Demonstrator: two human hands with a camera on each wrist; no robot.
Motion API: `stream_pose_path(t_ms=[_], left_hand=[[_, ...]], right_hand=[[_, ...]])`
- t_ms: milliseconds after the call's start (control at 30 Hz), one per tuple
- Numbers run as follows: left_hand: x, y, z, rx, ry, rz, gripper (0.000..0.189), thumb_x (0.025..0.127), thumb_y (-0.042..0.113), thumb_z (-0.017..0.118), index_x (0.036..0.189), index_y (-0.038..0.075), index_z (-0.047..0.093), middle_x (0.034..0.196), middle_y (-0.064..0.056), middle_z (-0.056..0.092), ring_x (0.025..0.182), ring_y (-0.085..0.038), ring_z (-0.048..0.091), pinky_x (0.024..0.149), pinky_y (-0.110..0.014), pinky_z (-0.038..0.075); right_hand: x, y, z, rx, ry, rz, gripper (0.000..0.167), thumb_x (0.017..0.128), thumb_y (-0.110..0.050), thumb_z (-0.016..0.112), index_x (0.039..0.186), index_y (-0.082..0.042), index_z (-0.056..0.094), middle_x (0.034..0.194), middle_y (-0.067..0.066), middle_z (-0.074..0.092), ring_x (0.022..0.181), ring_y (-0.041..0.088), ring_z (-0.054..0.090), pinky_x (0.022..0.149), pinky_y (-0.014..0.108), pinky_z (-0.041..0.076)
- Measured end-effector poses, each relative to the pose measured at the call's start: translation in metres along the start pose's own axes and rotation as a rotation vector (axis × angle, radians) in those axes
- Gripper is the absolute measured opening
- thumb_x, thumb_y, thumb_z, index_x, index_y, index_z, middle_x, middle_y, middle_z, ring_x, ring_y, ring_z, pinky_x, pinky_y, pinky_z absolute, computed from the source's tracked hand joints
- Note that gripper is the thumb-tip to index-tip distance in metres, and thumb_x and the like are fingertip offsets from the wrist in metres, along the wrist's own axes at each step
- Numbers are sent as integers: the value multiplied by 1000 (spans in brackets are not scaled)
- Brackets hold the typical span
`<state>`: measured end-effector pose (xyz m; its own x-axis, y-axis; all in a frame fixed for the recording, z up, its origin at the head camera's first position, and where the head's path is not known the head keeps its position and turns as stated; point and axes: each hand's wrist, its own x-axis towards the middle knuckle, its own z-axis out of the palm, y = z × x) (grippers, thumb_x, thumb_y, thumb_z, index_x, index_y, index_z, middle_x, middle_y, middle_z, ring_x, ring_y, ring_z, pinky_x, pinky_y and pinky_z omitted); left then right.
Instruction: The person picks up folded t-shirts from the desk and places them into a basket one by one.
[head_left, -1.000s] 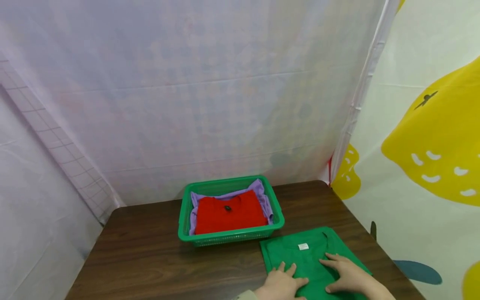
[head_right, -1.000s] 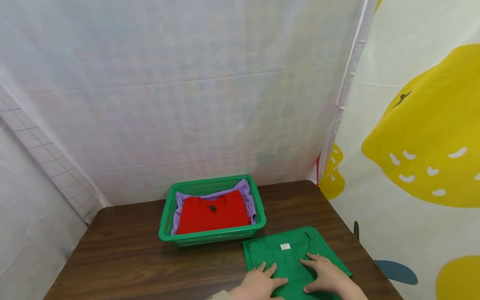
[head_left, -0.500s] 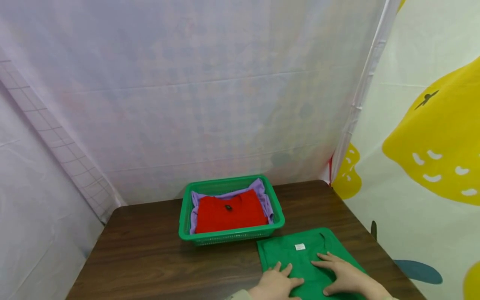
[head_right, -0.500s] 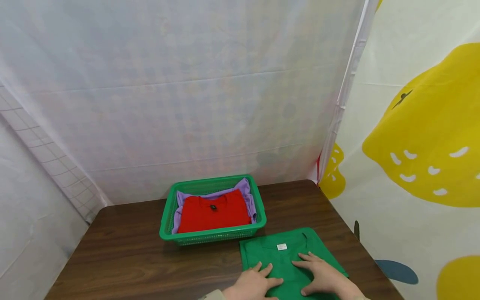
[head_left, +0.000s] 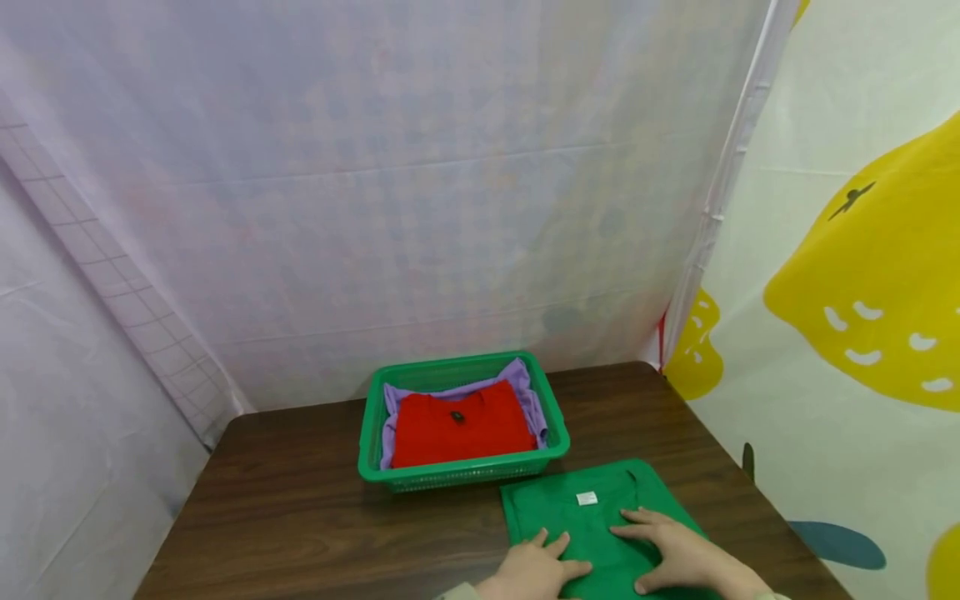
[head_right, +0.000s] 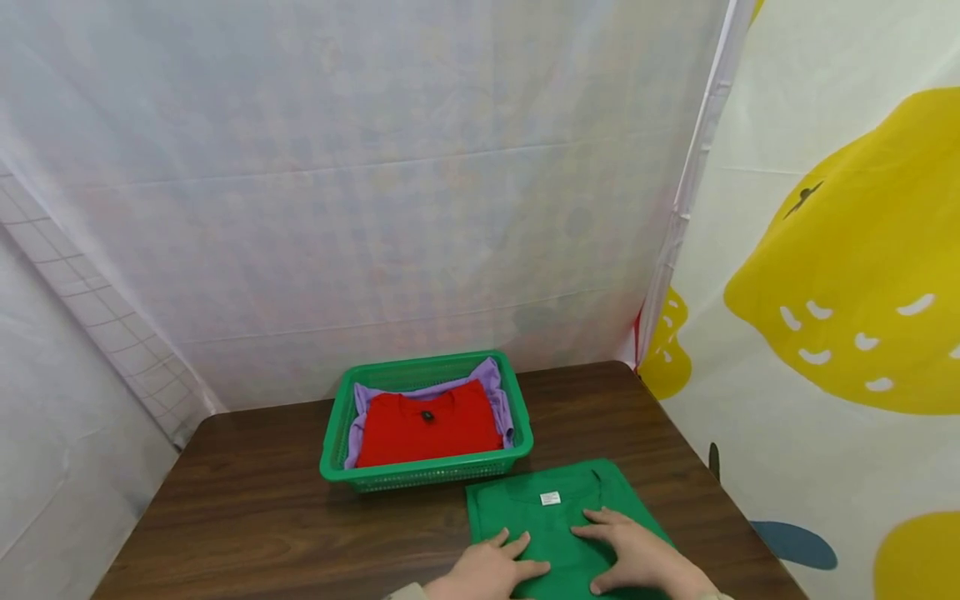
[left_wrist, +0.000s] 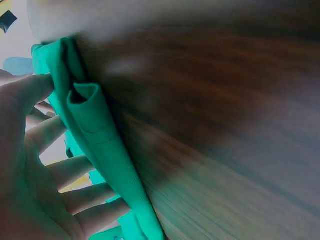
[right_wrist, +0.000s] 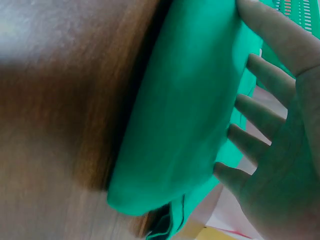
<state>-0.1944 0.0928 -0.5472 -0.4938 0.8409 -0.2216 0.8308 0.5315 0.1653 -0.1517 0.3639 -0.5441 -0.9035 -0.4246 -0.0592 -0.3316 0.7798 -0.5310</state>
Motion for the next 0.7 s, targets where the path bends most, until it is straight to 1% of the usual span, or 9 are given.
stream_pose_path(t_ms=[133,300,433,567,700], left_hand=[[-6,-6,0,-3,4,18,52,91,60,52,140,44,48,145,1,46,127,-30,49,88,-38,52],[-12,-11,0,0,10,29,52,92,59,51,140,43,48,145,1,46,126,-30,50,90,-36,51],[-17,-14,-2,3,10,35,52,91,59,52,141,42,48,145,0,46,126,-31,50,91,-37,51],[-22,-17,-1,0,18,47,52,92,59,52,141,41,49,144,-1,47,125,-31,51,91,-37,50],[-27,-21,0,-8,25,57,52,92,58,52,141,40,49,144,-1,47,124,-32,51,91,-37,50]], right_hand=[[3,-2,2,1,-9,-20,67,72,-47,81,131,-21,63,138,27,48,122,58,38,88,73,36],[6,-6,1,21,-26,-51,68,71,-41,83,132,-19,62,137,28,47,123,60,36,88,76,33],[8,-10,2,33,-43,-56,68,71,-40,83,132,-19,62,138,28,47,123,60,35,88,76,32],[10,-12,4,14,-40,-62,68,71,-41,83,132,-20,62,138,27,48,123,59,36,87,76,33],[12,-14,5,-28,-27,-80,64,73,-42,81,131,-22,62,136,24,50,122,57,38,86,75,36]])
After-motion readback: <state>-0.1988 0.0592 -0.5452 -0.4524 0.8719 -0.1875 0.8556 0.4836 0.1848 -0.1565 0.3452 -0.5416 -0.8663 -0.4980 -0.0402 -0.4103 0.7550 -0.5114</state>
